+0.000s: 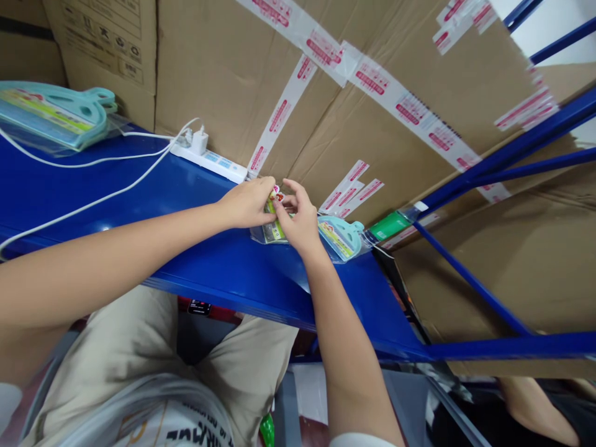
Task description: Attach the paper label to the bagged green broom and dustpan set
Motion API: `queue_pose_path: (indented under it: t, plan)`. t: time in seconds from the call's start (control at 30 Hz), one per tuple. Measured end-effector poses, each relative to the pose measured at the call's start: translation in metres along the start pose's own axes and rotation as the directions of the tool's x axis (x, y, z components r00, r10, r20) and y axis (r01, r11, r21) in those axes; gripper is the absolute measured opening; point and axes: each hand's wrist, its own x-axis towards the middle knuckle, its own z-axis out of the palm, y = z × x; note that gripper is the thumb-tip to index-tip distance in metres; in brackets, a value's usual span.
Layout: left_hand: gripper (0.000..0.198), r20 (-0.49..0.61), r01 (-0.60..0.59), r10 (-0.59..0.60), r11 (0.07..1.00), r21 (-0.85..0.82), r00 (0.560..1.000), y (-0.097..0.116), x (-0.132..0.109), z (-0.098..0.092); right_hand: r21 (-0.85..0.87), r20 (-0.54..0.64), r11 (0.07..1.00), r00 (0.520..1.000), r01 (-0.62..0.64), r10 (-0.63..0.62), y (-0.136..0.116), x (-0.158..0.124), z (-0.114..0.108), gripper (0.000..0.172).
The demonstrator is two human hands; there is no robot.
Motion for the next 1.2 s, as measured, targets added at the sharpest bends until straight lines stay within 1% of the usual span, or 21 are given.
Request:
queue_pose_path:
  t: [0.07, 0.17, 0.27, 0.43, 0.53, 0.63, 0.8, 0.9, 0.97, 1.07, 1.13, 1.2]
  plan:
    - [0.028, -0.008, 0.017, -0.018, 0.999, -0.028, 1.0, 0.0, 0.0, 0.0, -0.038, 0.0, 0.998, 0.999, 0.047, -0.047, 0.002, 0.0, 0.0, 0.046]
    - [0.032, -0.048, 0.026, -0.03, 0.996, -0.086, 0.998, -0.002, 0.001, 0.001, -0.098, 0.021, 0.989, 0.994, 0.111, -0.11, 0.008, 0.001, -0.001, 0.046]
    - [0.037, -0.063, 0.027, -0.036, 0.99, -0.14, 0.997, -0.003, 0.001, 0.002, -0.137, 0.036, 0.982, 0.991, 0.132, -0.128, 0.013, 0.002, -0.001, 0.044]
    - [0.035, -0.018, 0.022, -0.024, 0.99, -0.139, 1.0, -0.005, 0.002, 0.001, -0.144, 0.048, 0.982, 0.993, 0.118, -0.112, 0.013, 0.002, 0.001, 0.043]
    - [0.032, -0.009, 0.003, -0.004, 0.993, -0.116, 1.0, -0.006, 0.004, 0.001, -0.126, 0.055, 0.985, 0.992, 0.117, -0.11, 0.01, 0.002, 0.002, 0.043]
    - [0.029, 0.023, -0.001, 0.003, 0.994, -0.113, 1.0, -0.007, 0.006, 0.0, -0.094, 0.062, 0.989, 0.992, 0.115, -0.11, 0.007, 0.002, 0.001, 0.043]
    - [0.024, 0.029, 0.014, -0.01, 0.986, -0.165, 1.0, -0.007, 0.008, -0.002, -0.039, 0.058, 0.997, 0.996, 0.072, -0.07, 0.008, 0.003, -0.001, 0.044]
    - [0.029, 0.024, 0.054, -0.05, 0.966, -0.254, 0.998, -0.009, 0.009, -0.003, -0.001, 0.039, 0.999, 0.999, 0.033, -0.033, 0.011, 0.005, -0.005, 0.044]
    - [0.032, 0.009, 0.072, -0.074, 0.919, -0.388, 0.997, -0.011, 0.01, -0.003, 0.038, 0.028, 0.999, 1.0, 0.003, -0.004, 0.014, 0.006, -0.008, 0.045]
    - [0.024, -0.004, 0.093, -0.123, 0.772, -0.629, 0.992, -0.016, 0.014, -0.005, 0.107, 0.022, 0.993, 0.999, -0.047, 0.045, 0.018, 0.009, -0.011, 0.048]
    - [0.016, 0.029, 0.13, -0.158, 0.673, -0.728, 0.987, -0.018, 0.016, -0.006, 0.153, 0.031, 0.985, 0.997, -0.078, 0.074, 0.02, 0.009, -0.012, 0.049]
    - [0.013, 0.081, 0.18, -0.188, 0.604, -0.777, 0.979, -0.019, 0.017, -0.008, 0.194, 0.041, 0.976, 0.995, -0.101, 0.095, 0.021, 0.01, -0.011, 0.049]
